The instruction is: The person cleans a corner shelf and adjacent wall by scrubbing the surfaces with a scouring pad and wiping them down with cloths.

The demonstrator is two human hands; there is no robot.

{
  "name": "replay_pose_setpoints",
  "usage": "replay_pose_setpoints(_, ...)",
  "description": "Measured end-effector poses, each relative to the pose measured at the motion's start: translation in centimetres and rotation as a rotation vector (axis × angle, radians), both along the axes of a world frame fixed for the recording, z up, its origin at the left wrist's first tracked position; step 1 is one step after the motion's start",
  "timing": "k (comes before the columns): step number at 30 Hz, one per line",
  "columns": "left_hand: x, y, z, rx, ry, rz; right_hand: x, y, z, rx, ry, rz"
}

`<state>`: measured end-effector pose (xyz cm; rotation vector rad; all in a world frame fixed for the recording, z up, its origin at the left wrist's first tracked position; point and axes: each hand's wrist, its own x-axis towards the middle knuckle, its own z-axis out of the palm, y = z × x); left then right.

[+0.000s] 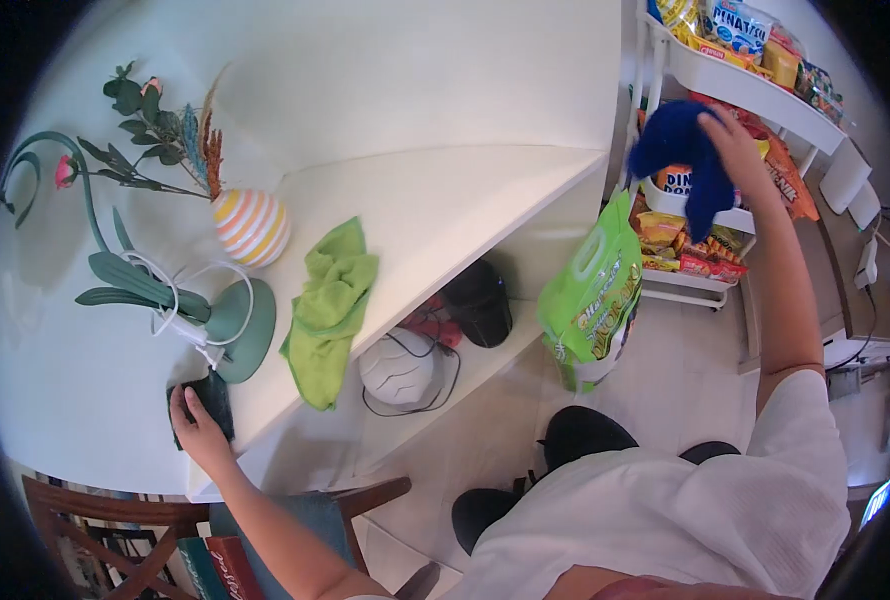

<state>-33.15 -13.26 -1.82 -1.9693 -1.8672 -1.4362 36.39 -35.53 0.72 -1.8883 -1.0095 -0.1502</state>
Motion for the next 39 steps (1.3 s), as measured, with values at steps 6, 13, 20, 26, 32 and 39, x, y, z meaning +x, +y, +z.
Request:
replay_pose_setpoints(6, 0.3, -0.2, 0.2, 0.011, 0.074, 0.059, -3.7, 0.0, 4.8, 0.419, 0.266, 0.201)
replay_pose_setpoints(13, 0.6, -1.0, 0.4, 0.129, 0.084, 0.136, -8.6, 5.0, 1.6, 0.313, -0.842, 0.014)
replay_pose_setpoints(20, 1.6, -3.8, 0.6, 0.768, 0.117, -0.012, -11.3, 8.8, -2.4, -0.186, -0.838, 0.264)
replay_pose_setpoints(26, 7.8, -7.0, 2.7, 0.785, 0.339, -0.114, -15.1, 17.2, -1.2, -0.433, -0.713, 0.361)
replay_pose_setpoints(32, 6.0, -6.6, 3.3, 0.61, 0.138, 0.031, -20.6, 25.0, -1.9, -0.389, -0.551, 0.564)
replay_pose_setpoints(39, 0.5, -3.2, 0.5, -0.161, 0.442, 0.148, -24.4, 20.6, -0.5, -0.375, -0.363, 0.797)
